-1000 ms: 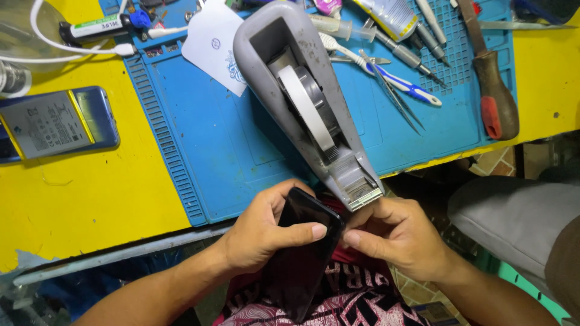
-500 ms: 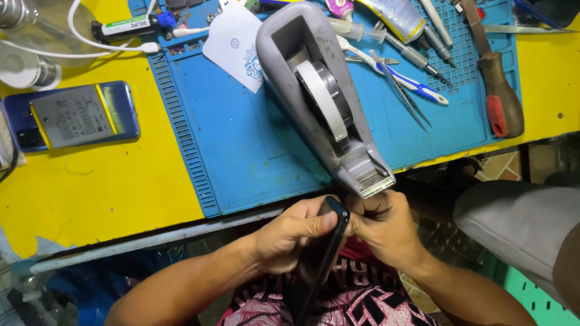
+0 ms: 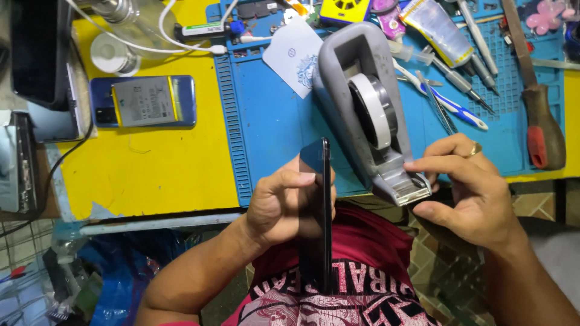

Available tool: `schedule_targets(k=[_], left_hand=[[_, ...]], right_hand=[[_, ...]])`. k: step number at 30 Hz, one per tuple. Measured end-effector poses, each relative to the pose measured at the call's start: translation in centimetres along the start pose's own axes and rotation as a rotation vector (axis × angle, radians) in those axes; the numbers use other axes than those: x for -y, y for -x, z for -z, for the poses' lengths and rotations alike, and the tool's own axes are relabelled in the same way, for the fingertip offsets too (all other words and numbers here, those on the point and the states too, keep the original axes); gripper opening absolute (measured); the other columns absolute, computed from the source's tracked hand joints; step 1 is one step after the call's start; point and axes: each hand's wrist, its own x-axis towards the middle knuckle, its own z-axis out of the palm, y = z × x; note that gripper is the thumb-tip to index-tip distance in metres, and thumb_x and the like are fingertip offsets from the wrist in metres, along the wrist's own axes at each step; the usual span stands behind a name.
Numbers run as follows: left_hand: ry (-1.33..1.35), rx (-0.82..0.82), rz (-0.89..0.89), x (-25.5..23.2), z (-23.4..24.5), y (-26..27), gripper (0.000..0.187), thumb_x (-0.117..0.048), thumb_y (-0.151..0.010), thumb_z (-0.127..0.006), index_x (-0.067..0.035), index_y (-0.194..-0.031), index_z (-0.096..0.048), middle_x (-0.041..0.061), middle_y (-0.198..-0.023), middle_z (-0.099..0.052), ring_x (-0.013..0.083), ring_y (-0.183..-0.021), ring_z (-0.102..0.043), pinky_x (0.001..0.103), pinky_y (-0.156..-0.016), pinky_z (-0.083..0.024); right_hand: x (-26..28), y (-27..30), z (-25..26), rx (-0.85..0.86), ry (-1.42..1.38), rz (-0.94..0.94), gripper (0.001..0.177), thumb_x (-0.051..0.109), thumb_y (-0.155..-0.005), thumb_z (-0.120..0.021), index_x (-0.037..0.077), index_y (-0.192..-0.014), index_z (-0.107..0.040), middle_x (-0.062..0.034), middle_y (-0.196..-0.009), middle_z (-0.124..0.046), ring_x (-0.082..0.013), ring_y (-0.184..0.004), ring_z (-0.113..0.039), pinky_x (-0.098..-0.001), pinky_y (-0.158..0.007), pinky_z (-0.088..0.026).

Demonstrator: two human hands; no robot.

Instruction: The person applies adhesive from a tube to the internal edges of a disassembled phone, then aligns and presses the back cover onto the phone body, and finally secures the edges with pieces of tape from a dispenser.

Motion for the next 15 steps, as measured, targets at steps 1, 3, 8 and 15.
schedule_targets(k=[1,3,8,15], left_hand=[[-0.003,0.001,-0.026,-0.3,0.1,0.0,0.033,-0.005,-0.086,-0.065,-0.003,-0.117,-0.053,0.014,-0.094,-0.065,0.0281,-0.075,-0.065,0.043,-0.067,-0.056],[-0.009,0.001,-0.061,-0.9,0.2,-0.1,0.03,-0.005,-0.088,-0.064,0.0,-0.116,-0.054,0.015,-0.094,-0.067,0.028,-0.075,-0.066,0.043,-0.068,-0.057],[-0.153,-0.183,-0.228,-1.0,1.4,-0.4,0.028,-0.017,-0.094,-0.073,-0.004,-0.113,-0.058,0.017,-0.084,-0.072,0.0242,-0.072,-0.073,0.034,-0.065,-0.063],[-0.151,-0.393,-0.257,-0.8,-0.6,-0.3,0.034,-0.033,-0.093,-0.072,-0.004,-0.11,-0.065,0.012,-0.083,-0.072,0.0247,-0.069,-0.07,0.034,-0.066,-0.06]], right_hand=[[-0.1,-0.3,0.1,0.042,0.037,0.017,0.052,0.036,-0.078,-0.075,0.002,-0.117,-0.07,-0.0113,-0.1,-0.06,-0.0193,-0.095,-0.056,-0.0289,-0.09,-0.047],[-0.4,-0.9,0.1,0.087,0.069,0.043,0.046,0.037,-0.079,-0.074,0.004,-0.111,-0.072,-0.0122,-0.102,-0.06,-0.0225,-0.101,-0.057,-0.0317,-0.095,-0.046],[0.2,-2.3,0.0,0.124,0.032,0.091,0.024,0.018,-0.076,-0.079,0.004,-0.095,-0.072,-0.0113,-0.093,-0.057,-0.0204,-0.085,-0.055,-0.0286,-0.078,-0.047],[4.5,-2.4,-0.1,0.08,0.208,0.056,0.008,0.008,-0.078,-0.08,0.006,-0.083,-0.076,-0.0083,-0.083,-0.062,-0.0168,-0.082,-0.058,-0.0274,-0.076,-0.046]])
